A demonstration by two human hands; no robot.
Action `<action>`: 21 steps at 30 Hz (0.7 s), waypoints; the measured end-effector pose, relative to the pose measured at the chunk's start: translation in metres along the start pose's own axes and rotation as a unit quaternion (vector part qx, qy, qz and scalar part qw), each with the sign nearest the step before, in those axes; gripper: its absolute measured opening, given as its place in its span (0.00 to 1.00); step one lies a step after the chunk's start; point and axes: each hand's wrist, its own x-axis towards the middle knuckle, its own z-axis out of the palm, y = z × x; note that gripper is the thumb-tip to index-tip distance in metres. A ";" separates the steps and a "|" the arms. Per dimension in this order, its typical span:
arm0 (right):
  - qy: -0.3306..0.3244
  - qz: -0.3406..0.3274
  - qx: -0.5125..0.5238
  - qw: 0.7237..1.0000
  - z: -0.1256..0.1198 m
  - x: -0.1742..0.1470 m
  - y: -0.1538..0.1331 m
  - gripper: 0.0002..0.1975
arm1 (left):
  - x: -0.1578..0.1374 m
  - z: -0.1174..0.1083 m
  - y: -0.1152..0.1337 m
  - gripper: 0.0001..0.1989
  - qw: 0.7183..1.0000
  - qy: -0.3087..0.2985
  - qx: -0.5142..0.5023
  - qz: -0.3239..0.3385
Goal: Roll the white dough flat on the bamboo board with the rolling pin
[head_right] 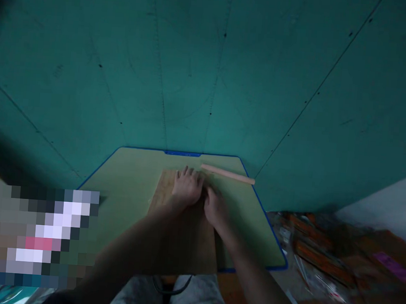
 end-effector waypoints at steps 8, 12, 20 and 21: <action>0.023 0.002 -0.011 1.000 0.001 0.001 -0.004 0.18 | -0.023 -0.012 -0.057 0.20 1.000 -0.015 0.018 0.016; 0.029 0.003 -0.010 1.000 0.003 0.002 -0.008 0.18 | -0.066 -0.019 -0.058 0.20 0.998 -0.016 0.008 0.066; 0.014 0.006 0.001 1.000 0.007 0.012 0.000 0.19 | -0.112 -0.015 0.016 0.14 0.992 0.012 -0.016 0.121; 0.009 -0.003 0.005 1.000 0.008 0.012 0.002 0.19 | -0.107 -0.010 0.027 0.14 0.995 0.019 -0.020 0.097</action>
